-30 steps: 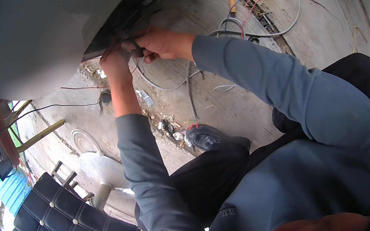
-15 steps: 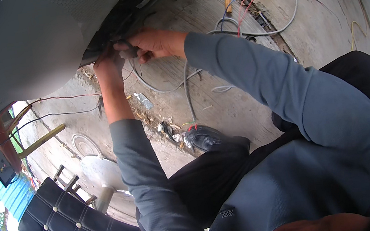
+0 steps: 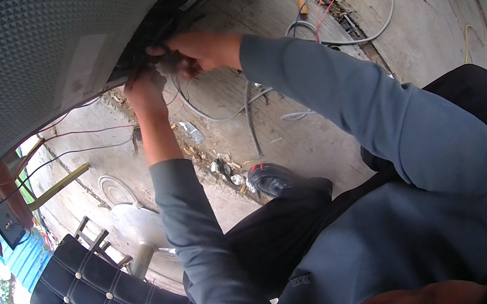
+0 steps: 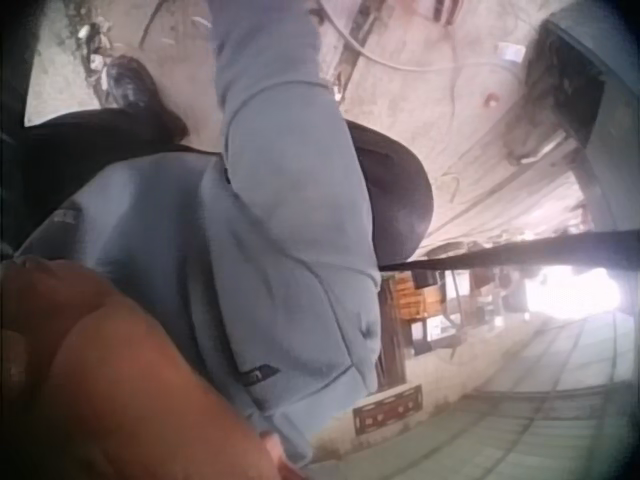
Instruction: The person sits on the ground and works on the underside of an electronic device. They use pliers to strip and twist wires, then use a lighter to heat and seal the connections.
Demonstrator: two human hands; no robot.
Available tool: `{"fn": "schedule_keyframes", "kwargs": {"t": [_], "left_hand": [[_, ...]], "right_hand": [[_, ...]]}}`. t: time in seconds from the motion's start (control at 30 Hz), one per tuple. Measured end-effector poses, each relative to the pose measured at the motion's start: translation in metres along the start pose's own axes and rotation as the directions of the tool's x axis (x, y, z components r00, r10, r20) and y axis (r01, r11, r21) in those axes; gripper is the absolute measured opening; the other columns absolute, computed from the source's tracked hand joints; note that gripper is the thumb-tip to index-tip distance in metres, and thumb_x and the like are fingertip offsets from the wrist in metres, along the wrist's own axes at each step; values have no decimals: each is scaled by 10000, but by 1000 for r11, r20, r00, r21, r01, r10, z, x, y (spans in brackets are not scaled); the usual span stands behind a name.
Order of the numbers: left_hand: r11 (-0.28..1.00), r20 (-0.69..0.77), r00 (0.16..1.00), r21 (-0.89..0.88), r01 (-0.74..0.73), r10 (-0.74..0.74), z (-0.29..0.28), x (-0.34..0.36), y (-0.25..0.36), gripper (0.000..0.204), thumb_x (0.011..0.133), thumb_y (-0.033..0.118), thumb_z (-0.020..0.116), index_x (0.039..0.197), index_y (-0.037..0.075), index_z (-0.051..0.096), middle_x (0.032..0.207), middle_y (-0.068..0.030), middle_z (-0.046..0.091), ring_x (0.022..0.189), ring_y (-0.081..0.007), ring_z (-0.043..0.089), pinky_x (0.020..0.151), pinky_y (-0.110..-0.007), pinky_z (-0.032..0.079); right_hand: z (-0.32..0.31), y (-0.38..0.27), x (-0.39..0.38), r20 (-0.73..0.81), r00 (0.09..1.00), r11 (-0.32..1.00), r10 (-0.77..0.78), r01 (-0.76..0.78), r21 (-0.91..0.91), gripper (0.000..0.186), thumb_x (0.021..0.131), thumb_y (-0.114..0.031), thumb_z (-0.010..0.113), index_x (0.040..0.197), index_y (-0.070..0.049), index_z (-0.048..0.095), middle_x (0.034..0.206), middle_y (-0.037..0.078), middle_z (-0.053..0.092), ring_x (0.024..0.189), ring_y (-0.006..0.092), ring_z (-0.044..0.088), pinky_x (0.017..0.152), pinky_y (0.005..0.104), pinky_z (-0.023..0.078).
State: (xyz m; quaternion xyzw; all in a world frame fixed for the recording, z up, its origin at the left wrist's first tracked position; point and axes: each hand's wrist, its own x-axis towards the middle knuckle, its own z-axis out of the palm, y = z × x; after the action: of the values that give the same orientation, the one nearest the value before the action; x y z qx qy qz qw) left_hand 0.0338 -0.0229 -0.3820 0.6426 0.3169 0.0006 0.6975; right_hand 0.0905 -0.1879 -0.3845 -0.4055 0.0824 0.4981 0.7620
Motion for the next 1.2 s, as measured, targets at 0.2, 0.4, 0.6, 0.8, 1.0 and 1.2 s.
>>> {"fn": "schedule_keyframes", "kwargs": {"t": [0.2,0.4,0.6,0.8,1.0,1.2], "left_hand": [[966,-5,992,-230,121,-126,20,-14,7,203,953,134,570,1101,41,674,968,-64,699,785,-156,634,625,-274,481],[917,4,992,-380,117,-125,14,6,-3,172,954,107,586,1082,29,672,934,-74,707,742,-132,623,563,-235,448],[989,-270,963,-132,-67,29,21,-4,-2,277,880,26,611,1126,-90,663,979,-124,710,786,-239,678,622,-271,497],[447,-22,767,823,-351,642,18,-3,0,255,809,175,711,945,-39,742,913,-205,742,787,-305,727,632,-378,538],[289,37,786,918,-270,617,12,1,11,300,844,259,647,918,-15,745,895,-240,719,827,-405,706,728,-463,552],[447,-25,875,867,-222,484,4,31,-1,329,853,265,634,946,-38,724,881,-254,711,823,-432,695,745,-486,549]], "right_hand": [[-23,47,-23,90,697,367,-711,478,-798,347,838,-269,747,1031,-14,613,766,93,660,654,222,637,579,361,506],[-46,66,-75,218,928,-313,-301,119,-942,284,773,-91,686,1035,9,639,867,207,691,865,394,693,692,443,568],[-64,73,-70,375,897,-353,-235,281,-892,149,739,-44,646,871,9,692,854,213,680,830,397,685,670,483,572],[-60,48,-44,401,892,-286,-209,337,-897,182,777,-92,607,905,12,684,874,222,686,857,415,679,715,507,563],[-1,-4,-24,195,779,159,-596,352,-922,210,879,-158,573,999,-53,709,984,202,710,960,379,677,758,478,557],[-3,5,28,149,709,331,-689,492,-805,246,853,-183,615,1030,-63,737,930,217,713,862,383,697,778,453,560]]}}
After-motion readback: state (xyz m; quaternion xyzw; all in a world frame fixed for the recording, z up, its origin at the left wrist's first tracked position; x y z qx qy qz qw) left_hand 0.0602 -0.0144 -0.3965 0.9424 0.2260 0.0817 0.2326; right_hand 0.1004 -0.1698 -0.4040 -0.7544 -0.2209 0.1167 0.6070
